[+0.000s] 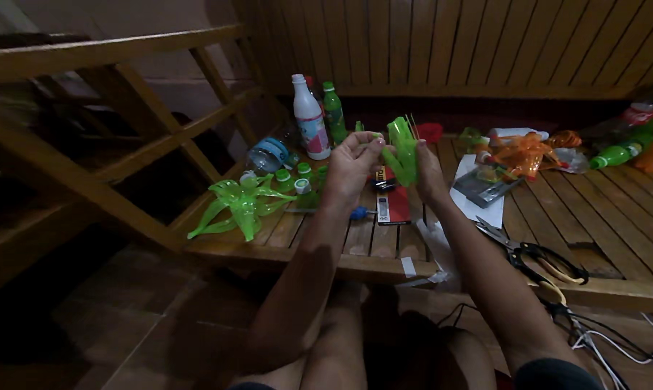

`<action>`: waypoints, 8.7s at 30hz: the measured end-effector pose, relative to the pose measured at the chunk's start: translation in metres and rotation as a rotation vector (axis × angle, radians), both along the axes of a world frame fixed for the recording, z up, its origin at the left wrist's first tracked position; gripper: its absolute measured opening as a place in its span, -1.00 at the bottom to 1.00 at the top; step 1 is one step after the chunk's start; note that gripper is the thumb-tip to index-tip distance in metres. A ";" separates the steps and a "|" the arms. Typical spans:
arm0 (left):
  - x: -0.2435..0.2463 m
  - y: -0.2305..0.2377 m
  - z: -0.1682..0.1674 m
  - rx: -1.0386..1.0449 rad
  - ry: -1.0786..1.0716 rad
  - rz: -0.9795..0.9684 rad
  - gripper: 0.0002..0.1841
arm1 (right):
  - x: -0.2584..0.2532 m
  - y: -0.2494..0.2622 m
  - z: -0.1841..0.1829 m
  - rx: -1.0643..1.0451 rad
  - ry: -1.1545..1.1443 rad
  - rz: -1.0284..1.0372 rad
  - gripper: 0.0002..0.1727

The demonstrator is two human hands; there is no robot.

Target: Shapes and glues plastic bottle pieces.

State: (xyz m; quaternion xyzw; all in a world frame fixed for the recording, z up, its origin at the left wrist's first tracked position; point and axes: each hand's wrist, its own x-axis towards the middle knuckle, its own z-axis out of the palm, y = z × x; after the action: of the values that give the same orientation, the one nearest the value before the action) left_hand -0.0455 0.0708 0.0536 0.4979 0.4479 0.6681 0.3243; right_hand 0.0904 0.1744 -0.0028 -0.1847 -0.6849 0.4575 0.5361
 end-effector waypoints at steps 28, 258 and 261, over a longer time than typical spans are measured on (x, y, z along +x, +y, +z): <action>0.011 -0.005 0.002 0.039 0.118 0.114 -0.83 | -0.002 -0.004 -0.001 0.054 0.070 0.032 -0.37; -0.002 0.019 -0.045 -0.301 0.618 -0.241 -0.72 | 0.042 -0.029 -0.034 0.049 -0.300 -0.189 -0.70; -0.004 0.018 -0.046 -0.295 0.545 -0.203 -0.72 | 0.039 -0.032 -0.036 0.042 -0.301 -0.191 -0.70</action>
State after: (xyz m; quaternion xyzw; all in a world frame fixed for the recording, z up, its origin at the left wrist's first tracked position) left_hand -0.0491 0.0884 0.0076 0.6482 0.5584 0.4022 0.3259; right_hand 0.1293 0.1428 -0.0385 -0.3040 -0.7463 0.3573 0.4722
